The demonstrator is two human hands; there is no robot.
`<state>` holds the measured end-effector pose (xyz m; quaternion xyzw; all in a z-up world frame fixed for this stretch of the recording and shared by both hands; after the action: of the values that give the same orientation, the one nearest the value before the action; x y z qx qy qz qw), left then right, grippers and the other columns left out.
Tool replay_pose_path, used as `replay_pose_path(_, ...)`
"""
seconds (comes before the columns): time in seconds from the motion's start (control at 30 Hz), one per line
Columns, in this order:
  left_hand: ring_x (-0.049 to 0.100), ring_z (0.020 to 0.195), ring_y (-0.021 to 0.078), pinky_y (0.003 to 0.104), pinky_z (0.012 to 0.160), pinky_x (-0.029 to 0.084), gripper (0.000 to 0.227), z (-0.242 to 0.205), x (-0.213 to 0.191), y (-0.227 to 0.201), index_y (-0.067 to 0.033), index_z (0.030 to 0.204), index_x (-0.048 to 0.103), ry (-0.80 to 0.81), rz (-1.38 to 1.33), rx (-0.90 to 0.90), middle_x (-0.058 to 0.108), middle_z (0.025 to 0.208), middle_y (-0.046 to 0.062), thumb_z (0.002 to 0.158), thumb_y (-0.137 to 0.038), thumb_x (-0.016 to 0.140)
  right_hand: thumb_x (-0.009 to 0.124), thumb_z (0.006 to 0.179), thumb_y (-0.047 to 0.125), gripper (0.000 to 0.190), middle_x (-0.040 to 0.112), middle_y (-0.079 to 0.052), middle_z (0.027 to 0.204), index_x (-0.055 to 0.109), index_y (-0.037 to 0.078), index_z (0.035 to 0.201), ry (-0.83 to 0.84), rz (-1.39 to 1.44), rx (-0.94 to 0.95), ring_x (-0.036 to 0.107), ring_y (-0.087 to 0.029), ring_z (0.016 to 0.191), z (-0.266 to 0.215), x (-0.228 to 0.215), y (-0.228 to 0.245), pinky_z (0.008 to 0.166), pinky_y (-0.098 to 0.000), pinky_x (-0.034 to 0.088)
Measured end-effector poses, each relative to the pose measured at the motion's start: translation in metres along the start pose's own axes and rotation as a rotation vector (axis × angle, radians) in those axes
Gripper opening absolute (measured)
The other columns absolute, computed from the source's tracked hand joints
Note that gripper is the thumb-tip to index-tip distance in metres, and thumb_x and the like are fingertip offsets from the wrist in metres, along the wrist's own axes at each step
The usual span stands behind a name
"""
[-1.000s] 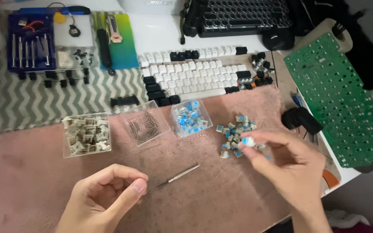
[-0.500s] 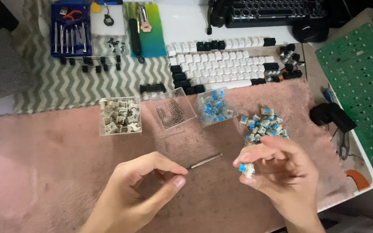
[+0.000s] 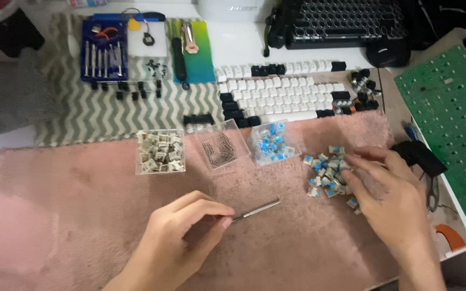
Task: The person assembles mechanical keyboard switches by hand, inserting blue stems into white housings and attaching metal leaf springs. They handle each switch individually, repeatedly picking up components from small containers and placing assembled units into a pile on the desk.
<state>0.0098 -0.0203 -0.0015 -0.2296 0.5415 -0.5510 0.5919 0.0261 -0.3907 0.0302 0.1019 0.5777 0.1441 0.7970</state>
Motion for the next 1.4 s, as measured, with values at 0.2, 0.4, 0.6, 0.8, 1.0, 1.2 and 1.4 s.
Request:
replay_pose_path(0.2,0.081,0.086,0.0103,0.024,0.074,0.063,0.013,0.002,-0.002,-0.001,-0.0163,0.111,0.086,0.027,0.003,-0.005,0.083,0.102,-0.002,0.107,-0.017,0.073,0.082,0.107,0.013,0.019,0.077,-0.005,0.143,0.089,0.013,0.125,0.009,0.069,-0.157,0.073,-0.021,0.134,0.037,-0.015,0.058,0.123,-0.0356,0.051)
replay_pose_path(0.4,0.081,0.082,0.0106,0.023,0.071,0.065,0.008,0.002,-0.003,-0.001,-0.0149,0.109,0.085,-0.028,-0.009,0.034,0.082,0.100,-0.001,0.105,-0.013,0.077,0.074,0.107,0.036,0.026,0.068,-0.003,0.158,0.093,0.023,0.119,0.361,0.040,-0.122,0.062,-0.025,0.149,0.091,0.004,0.094,0.116,-0.0504,0.048)
replay_pose_path(0.6,0.076,0.080,0.0108,0.026,0.074,0.062,0.012,0.000,-0.004,0.000,-0.0196,0.112,0.084,0.047,-0.003,-0.024,0.080,0.099,-0.005,0.108,-0.017,0.074,0.079,0.102,0.030,0.028,0.056,-0.007,0.175,0.093,0.019,0.124,0.534,-0.014,-0.149,0.057,-0.030,0.156,0.108,0.029,0.099,0.119,-0.0534,0.048)
replay_pose_path(0.8,0.077,0.082,0.0150,0.029,0.075,0.062,0.011,0.000,-0.003,-0.002,-0.0176,0.114,0.083,0.065,-0.018,0.004,0.078,0.100,-0.002,0.110,-0.016,0.073,0.082,0.101,0.023,0.015,0.070,-0.013,0.155,0.094,0.014,0.101,0.523,0.005,-0.283,0.083,-0.028,0.098,0.112,0.032,0.107,0.092,-0.0456,0.057)
replay_pose_path(1.0,0.078,0.085,0.0175,0.031,0.076,0.062,0.012,0.002,-0.006,-0.005,-0.0170,0.115,0.083,0.068,-0.004,0.016,0.077,0.099,0.000,0.111,-0.017,0.072,0.077,0.104,0.021,0.014,0.072,-0.007,0.154,0.088,0.011,0.107,0.585,-0.024,-0.233,0.079,-0.023,0.122,0.110,0.023,0.112,0.105,-0.0413,0.061)
replay_pose_path(1.2,0.080,0.085,0.0194,0.032,0.078,0.063,0.009,0.002,-0.004,-0.004,-0.0159,0.114,0.082,0.052,0.003,0.047,0.077,0.100,0.001,0.110,-0.015,0.074,0.074,0.107,0.018,0.009,0.075,0.000,0.151,0.082,0.019,0.105,0.512,0.011,-0.169,0.082,-0.016,0.107,0.112,0.006,0.105,0.094,-0.0358,0.062)
replay_pose_path(1.4,0.079,0.085,0.0192,0.033,0.077,0.062,0.010,0.001,-0.004,-0.003,-0.0163,0.115,0.082,0.059,0.004,0.029,0.077,0.099,0.000,0.111,-0.017,0.073,0.081,0.102,0.009,0.010,0.093,-0.005,0.122,0.087,0.008,0.109,0.376,0.443,0.052,0.085,-0.014,0.113,0.101,-0.005,0.096,0.103,-0.0301,0.068)
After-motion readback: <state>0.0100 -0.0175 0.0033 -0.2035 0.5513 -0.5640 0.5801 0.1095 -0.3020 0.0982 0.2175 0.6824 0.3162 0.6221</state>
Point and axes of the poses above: each hand's wrist, its own z-axis towards the middle knuckle, its own x-axis out of the palm, y = z × x, the point moved 4 cm from there along z, towards the middle knuckle
